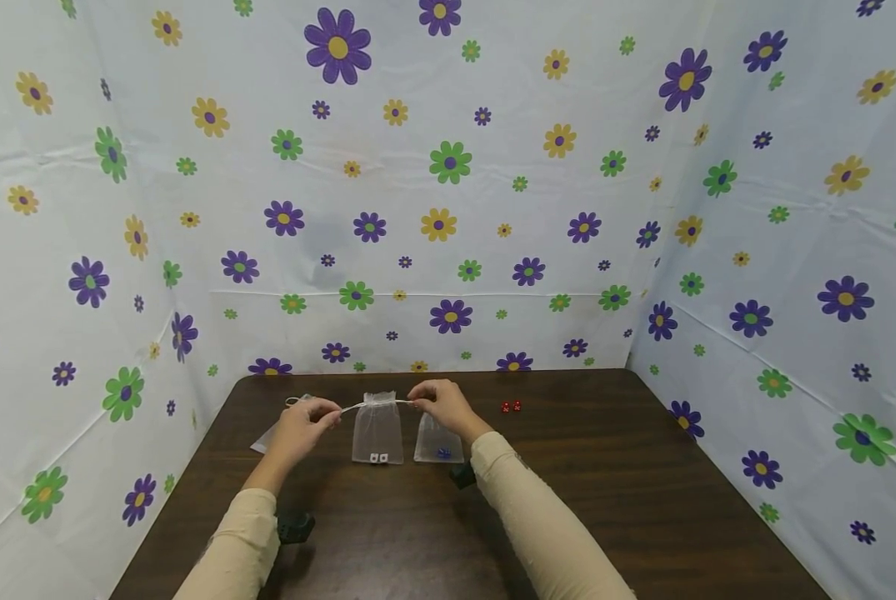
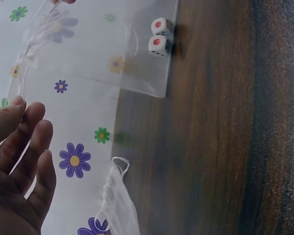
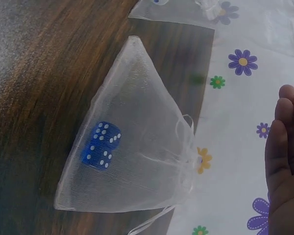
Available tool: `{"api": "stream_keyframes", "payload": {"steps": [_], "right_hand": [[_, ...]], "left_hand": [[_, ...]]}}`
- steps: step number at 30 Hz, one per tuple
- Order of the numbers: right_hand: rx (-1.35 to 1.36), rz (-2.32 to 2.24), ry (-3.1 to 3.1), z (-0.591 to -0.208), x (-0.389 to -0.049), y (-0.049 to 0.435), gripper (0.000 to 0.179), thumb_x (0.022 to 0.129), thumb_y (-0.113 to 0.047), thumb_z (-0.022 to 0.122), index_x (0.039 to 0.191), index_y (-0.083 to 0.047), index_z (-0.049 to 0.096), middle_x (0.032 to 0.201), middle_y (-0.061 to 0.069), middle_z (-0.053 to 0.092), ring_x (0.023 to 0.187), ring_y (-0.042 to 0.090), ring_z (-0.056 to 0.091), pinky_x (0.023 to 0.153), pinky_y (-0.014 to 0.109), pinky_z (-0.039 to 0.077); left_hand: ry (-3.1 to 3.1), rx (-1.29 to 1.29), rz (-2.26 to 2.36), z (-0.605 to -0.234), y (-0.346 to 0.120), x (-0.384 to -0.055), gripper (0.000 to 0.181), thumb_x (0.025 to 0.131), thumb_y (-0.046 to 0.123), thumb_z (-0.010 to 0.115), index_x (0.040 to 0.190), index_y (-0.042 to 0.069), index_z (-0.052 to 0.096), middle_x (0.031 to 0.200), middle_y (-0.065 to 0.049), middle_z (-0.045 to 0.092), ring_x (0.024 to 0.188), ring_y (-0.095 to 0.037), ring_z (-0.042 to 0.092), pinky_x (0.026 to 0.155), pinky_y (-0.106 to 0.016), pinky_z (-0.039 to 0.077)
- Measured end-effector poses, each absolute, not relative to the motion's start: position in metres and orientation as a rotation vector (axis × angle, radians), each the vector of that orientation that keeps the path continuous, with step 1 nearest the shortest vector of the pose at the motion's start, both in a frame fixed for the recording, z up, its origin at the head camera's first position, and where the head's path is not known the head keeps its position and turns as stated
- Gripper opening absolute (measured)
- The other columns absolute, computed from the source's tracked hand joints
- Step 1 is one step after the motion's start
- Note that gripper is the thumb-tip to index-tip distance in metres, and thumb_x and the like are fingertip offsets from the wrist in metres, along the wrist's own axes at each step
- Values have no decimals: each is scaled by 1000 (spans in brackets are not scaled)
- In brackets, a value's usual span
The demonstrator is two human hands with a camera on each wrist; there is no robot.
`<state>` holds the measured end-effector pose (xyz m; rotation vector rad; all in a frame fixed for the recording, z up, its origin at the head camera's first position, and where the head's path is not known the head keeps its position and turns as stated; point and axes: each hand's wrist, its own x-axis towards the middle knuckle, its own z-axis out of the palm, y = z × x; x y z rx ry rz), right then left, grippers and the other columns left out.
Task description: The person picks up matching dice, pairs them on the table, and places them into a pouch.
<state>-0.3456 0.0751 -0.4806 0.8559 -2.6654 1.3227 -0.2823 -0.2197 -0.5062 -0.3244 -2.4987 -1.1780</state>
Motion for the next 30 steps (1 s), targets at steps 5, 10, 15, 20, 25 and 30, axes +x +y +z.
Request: {"api": "stream_keyframes", "payload": {"steps": [5,10,15,20,25,30], "right_hand": [[852,1294,-2672,-484,-345,75,14,97,-2,67,109,-3,75,105,7,74,91,19,70,78,29,56],[859,1245,-2691,-487,-345,76,24,98,-1,64,121,2,70,121,14,70,105,27,69,86,36,57],[875,1202,-2699,-489,-346,76,28,99,-1,63,126,2,67,128,17,67,110,31,68,89,37,56],[878,1185,-2704,-489,-343,73,27,99,-3,63,125,1,68,126,17,68,109,30,68,87,38,56],[882,1188,-2740,-488,-340,69,28,99,-5,64,127,3,66,124,18,68,111,32,66,90,39,55],[904,1190,-2754,-488,-337,59,30,100,-6,63,128,4,65,125,17,68,114,32,66,93,40,54]], "left_hand": [[-2535,-325,-1116,-510,-219,-283,12,97,17,71,105,9,76,88,-4,74,81,-18,67,73,-37,54],[-2605,-329,-1074,-512,-219,-282,24,100,21,67,120,9,73,113,-14,74,101,-33,69,87,-52,54],[-2630,-309,-1097,-513,-220,-281,29,103,22,62,127,6,69,125,-19,69,109,-40,66,92,-57,52],[-2617,-291,-1135,-514,-221,-280,30,105,22,60,129,6,66,120,-18,70,99,-33,69,83,-49,56],[-2607,-291,-1178,-516,-222,-279,30,104,22,60,129,6,66,112,-17,72,89,-27,70,73,-39,57],[-2604,-283,-1204,-519,-224,-280,31,105,24,60,130,6,65,111,-18,72,91,-28,72,72,-36,57]]}}
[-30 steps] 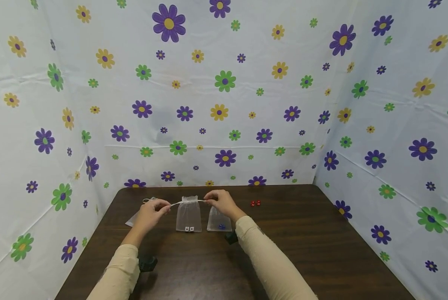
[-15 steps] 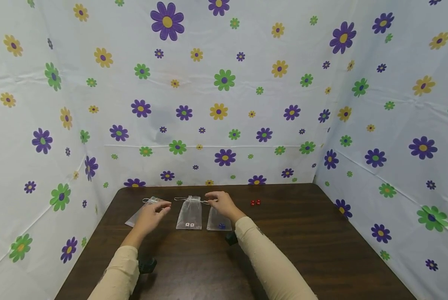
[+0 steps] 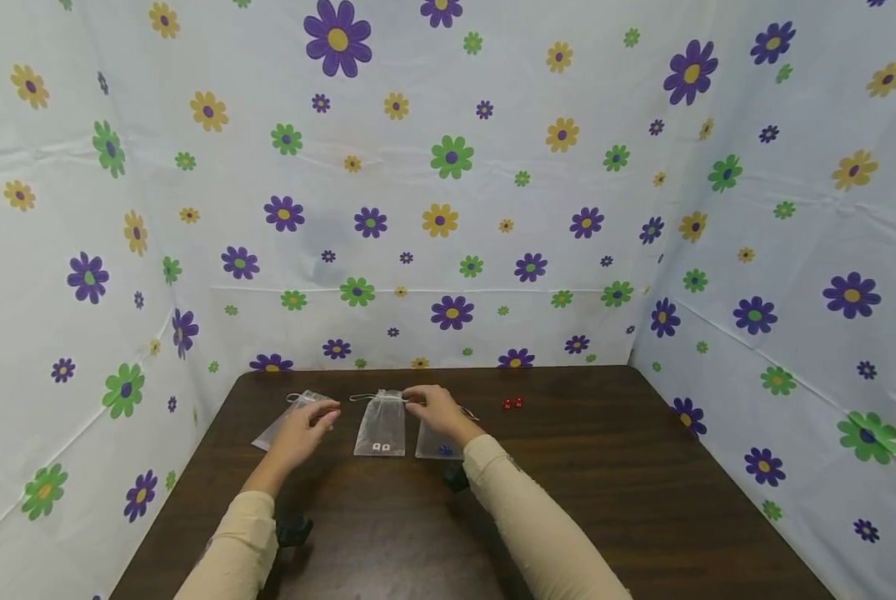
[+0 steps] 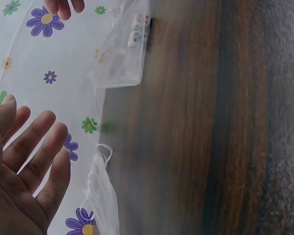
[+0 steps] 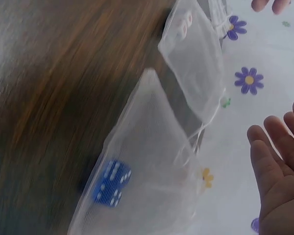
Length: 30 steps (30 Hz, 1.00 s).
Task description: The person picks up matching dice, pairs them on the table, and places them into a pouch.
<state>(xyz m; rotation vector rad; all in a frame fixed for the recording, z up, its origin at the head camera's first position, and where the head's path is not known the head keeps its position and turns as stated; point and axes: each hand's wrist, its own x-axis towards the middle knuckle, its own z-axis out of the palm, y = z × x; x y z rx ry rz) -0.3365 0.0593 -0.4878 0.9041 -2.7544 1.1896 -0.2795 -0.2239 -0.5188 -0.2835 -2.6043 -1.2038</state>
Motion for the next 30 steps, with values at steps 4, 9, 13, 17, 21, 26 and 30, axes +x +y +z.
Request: {"api": "stream_keyframes", "payload": {"steps": [4,9,13,17,21,26,30], "right_hand": [[927,1208,-2767,-488,-334,49,30,101,-6,61,129,5,65,125,16,68,114,32,66,94,41,54],[977,1197,-2826,-493,-331,34,29,103,-10,60,128,3,66,123,14,69,115,30,65,93,39,53],[1004,1231,-2865,-496,-326,24,28,102,-12,61,126,2,67,121,12,70,115,28,65,94,37,53],[1039,1240,-2886,-498,-324,12,28,102,-13,62,126,1,68,123,11,70,114,25,65,93,32,52],[1112,1190,-2901,-502,-323,0,29,103,-13,61,128,1,66,122,11,70,112,21,66,92,27,52],[1173,1107,-2931,-507,-318,-15,30,102,-15,62,128,0,67,120,9,71,113,18,66,92,24,50],[1210,995,-2969,-514,-313,-25,30,102,-19,62,127,-4,68,122,6,71,115,14,64,94,23,48]], "left_hand": [[-2592,-282,-1225,-518,-228,-280,30,104,19,60,129,3,64,110,-18,72,91,-29,72,76,-42,57],[-2597,-263,-1204,-517,-235,-280,27,104,14,60,125,-1,66,106,-19,73,86,-26,70,76,-41,55],[-2623,-227,-1118,-519,-244,-280,23,103,15,61,118,0,69,100,-16,75,84,-24,69,74,-40,54],[-2631,-188,-1048,-518,-251,-282,20,103,17,62,110,1,72,90,-10,74,79,-23,69,76,-46,54],[-2648,-105,-974,-517,-260,-286,22,103,20,61,107,2,72,89,-11,74,79,-25,65,75,-47,51],[-2693,19,-924,-515,-274,-291,27,103,18,57,114,-4,68,111,-24,69,99,-41,63,90,-58,47],[-2803,91,-899,-515,-286,-295,32,104,15,49,123,-8,61,123,-32,61,113,-50,57,93,-63,44]]}}
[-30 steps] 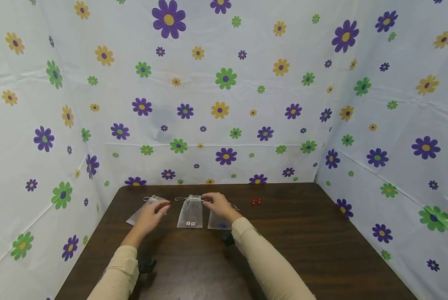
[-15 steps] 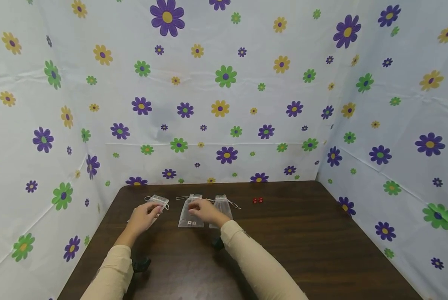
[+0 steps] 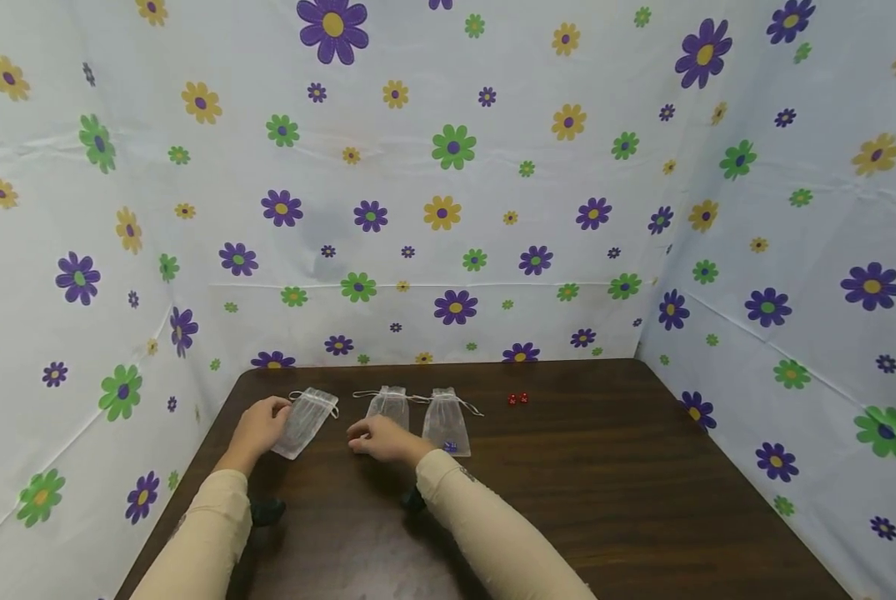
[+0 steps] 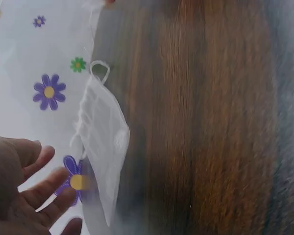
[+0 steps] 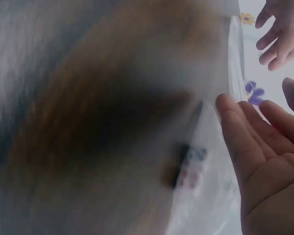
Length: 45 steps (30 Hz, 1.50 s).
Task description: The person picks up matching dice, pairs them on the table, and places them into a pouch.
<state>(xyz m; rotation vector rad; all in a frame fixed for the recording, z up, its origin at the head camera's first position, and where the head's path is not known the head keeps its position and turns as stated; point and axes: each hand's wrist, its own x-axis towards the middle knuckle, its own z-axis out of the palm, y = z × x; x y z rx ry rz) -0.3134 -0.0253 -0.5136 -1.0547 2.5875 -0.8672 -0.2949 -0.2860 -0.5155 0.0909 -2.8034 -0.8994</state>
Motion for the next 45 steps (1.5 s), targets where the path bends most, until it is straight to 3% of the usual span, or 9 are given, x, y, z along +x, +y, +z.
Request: {"api": "stream_keyframes", "payload": {"steps": [7,10,19,25,30,36,40,43,45], "right_hand": [[-1029,-767,2589,-518,-305,-33,31,101,-20,64,129,-6,68,125,4,70,118,13,63,96,21,47],[-1031,-750,2606,-518,-304,-33,30,101,-20,64,127,-6,69,124,4,71,117,13,63,96,21,47],[-1006,-803,2613,-523,-304,-30,26,100,-17,66,122,-7,72,118,2,73,113,12,64,95,21,46],[-1011,-817,2624,-524,-304,-30,25,99,-17,66,121,-7,73,117,2,73,112,11,64,95,21,46],[-1002,-818,2630,-525,-304,-31,25,99,-17,66,121,-7,73,117,2,73,112,11,64,96,21,46],[-1023,-811,2627,-526,-303,-31,25,99,-16,67,120,-7,73,117,2,73,112,11,64,96,21,46],[-1034,-831,2620,-526,-304,-31,25,99,-17,67,121,-9,73,119,1,73,113,10,63,96,21,46],[-1042,-842,2604,-526,-304,-30,26,100,-17,65,124,-11,72,122,0,72,115,11,63,95,22,47],[-1041,-853,2600,-526,-305,-30,27,101,-18,64,126,-12,71,120,1,72,108,10,65,90,22,48]], "left_hand": [[-2978,237,-984,-519,-295,-301,40,106,20,42,137,-4,47,142,-33,47,129,-56,43,97,-79,25],[-3009,247,-990,-524,-296,-304,39,105,19,43,137,-3,45,145,-32,45,131,-56,41,97,-81,21],[-3058,162,-729,-541,-291,-305,60,91,28,76,134,-4,51,134,-32,56,116,-53,53,88,-76,30],[-2993,169,-770,-539,-284,-300,58,85,25,83,128,-2,53,116,-22,66,105,-43,60,87,-71,33],[-2994,175,-862,-532,-280,-298,66,81,19,87,130,-3,49,93,-11,65,89,-32,61,88,-65,38],[-2918,231,-1165,-531,-277,-297,81,80,4,85,139,-12,33,88,-17,64,78,-28,61,76,-46,50],[-2872,213,-1232,-531,-278,-294,61,80,6,85,126,-14,49,89,-18,63,82,-30,60,75,-44,50],[-2856,173,-1278,-529,-278,-292,36,83,11,84,105,-8,63,87,-13,62,83,-28,57,72,-40,48],[-2831,159,-1342,-528,-277,-290,26,85,13,83,97,-3,67,86,-10,61,84,-27,56,71,-36,46]]}}
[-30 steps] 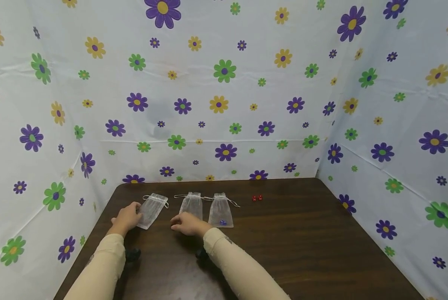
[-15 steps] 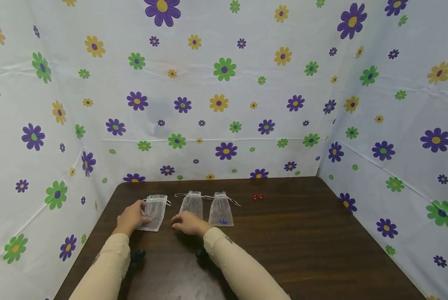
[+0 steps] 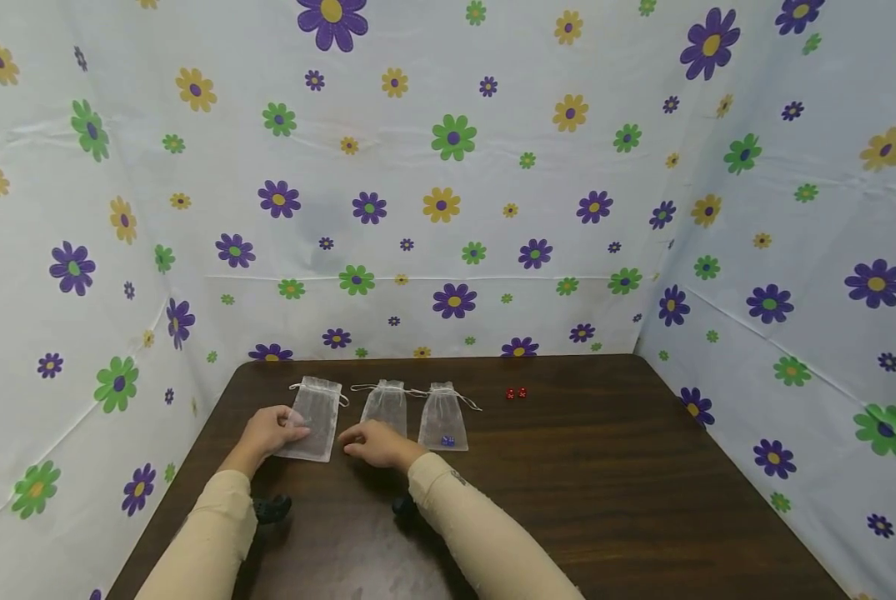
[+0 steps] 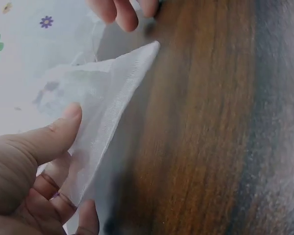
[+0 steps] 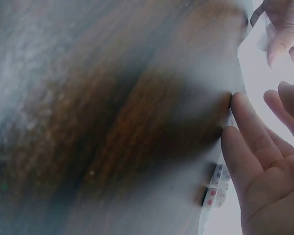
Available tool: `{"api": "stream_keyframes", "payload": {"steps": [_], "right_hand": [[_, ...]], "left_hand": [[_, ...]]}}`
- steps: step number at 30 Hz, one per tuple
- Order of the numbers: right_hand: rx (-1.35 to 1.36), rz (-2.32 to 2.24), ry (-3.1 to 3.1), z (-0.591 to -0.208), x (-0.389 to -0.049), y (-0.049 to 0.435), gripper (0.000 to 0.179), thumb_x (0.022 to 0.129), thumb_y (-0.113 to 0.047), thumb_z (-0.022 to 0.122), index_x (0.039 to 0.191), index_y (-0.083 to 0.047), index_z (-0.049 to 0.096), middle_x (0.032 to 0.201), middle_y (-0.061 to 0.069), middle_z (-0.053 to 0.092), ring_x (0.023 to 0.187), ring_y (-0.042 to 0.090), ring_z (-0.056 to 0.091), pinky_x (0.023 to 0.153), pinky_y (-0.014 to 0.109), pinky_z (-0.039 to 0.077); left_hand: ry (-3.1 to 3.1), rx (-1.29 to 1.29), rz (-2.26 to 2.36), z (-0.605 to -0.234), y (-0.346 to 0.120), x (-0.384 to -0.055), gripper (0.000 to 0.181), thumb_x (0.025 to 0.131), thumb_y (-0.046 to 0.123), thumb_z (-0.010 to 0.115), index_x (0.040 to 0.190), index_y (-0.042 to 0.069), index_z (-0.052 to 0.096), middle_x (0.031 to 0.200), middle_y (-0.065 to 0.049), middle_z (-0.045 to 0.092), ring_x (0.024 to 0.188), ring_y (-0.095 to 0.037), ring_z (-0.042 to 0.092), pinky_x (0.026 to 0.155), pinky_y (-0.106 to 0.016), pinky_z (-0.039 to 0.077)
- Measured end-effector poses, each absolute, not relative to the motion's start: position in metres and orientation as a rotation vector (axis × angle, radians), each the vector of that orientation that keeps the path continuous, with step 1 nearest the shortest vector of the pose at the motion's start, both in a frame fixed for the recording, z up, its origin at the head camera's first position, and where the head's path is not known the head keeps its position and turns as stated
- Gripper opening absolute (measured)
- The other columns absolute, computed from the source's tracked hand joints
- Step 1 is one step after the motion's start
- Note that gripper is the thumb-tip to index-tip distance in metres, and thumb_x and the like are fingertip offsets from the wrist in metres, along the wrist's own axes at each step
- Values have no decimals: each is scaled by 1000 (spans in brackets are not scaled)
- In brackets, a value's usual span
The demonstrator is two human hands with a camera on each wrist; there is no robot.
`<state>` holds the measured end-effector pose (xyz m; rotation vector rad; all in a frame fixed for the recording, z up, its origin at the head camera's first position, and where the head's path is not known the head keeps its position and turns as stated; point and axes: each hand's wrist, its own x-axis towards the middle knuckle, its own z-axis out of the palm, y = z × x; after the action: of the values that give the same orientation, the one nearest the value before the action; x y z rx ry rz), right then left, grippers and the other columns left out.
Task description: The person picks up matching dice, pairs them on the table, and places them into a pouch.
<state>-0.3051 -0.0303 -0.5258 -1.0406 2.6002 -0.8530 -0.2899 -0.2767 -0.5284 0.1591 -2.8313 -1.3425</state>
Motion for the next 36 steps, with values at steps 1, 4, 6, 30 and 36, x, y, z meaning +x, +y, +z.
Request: {"api": "stream_keyframes", "payload": {"steps": [1,4,6,30,36], "right_hand": [[-1043,-859,2599,-526,-306,-31,27,101,-17,64,127,-12,71,119,1,72,104,9,65,87,21,49],[-1084,-900,2595,-529,-309,-34,28,100,-14,65,127,-10,70,120,4,71,94,8,63,81,20,48],[-1115,-930,2592,-530,-310,-36,29,99,-11,65,128,-9,69,123,5,68,89,7,61,80,18,47],[-984,-1452,2618,-516,-307,-42,13,99,-5,60,109,-3,70,114,8,69,93,12,62,75,21,50],[-952,-1462,2619,-522,-306,-44,10,98,-4,64,106,-6,61,110,8,71,102,15,67,87,24,52]], "left_hand": [[-2817,155,-1375,-528,-277,-289,24,86,14,83,95,-2,67,85,-8,60,84,-26,55,70,-35,45],[-2790,108,-1432,-527,-276,-286,22,89,17,81,92,0,68,84,-6,59,84,-25,54,71,-34,45],[-2784,80,-1455,-528,-277,-286,22,89,18,81,93,1,68,85,-6,60,84,-24,54,71,-33,45],[-2694,-129,-1383,-524,-289,-286,22,95,22,74,98,1,71,86,-5,60,79,-19,51,67,-31,44],[-2738,-146,-1249,-527,-293,-282,16,91,15,77,101,2,75,99,-12,71,87,-23,59,73,-35,48]]}}
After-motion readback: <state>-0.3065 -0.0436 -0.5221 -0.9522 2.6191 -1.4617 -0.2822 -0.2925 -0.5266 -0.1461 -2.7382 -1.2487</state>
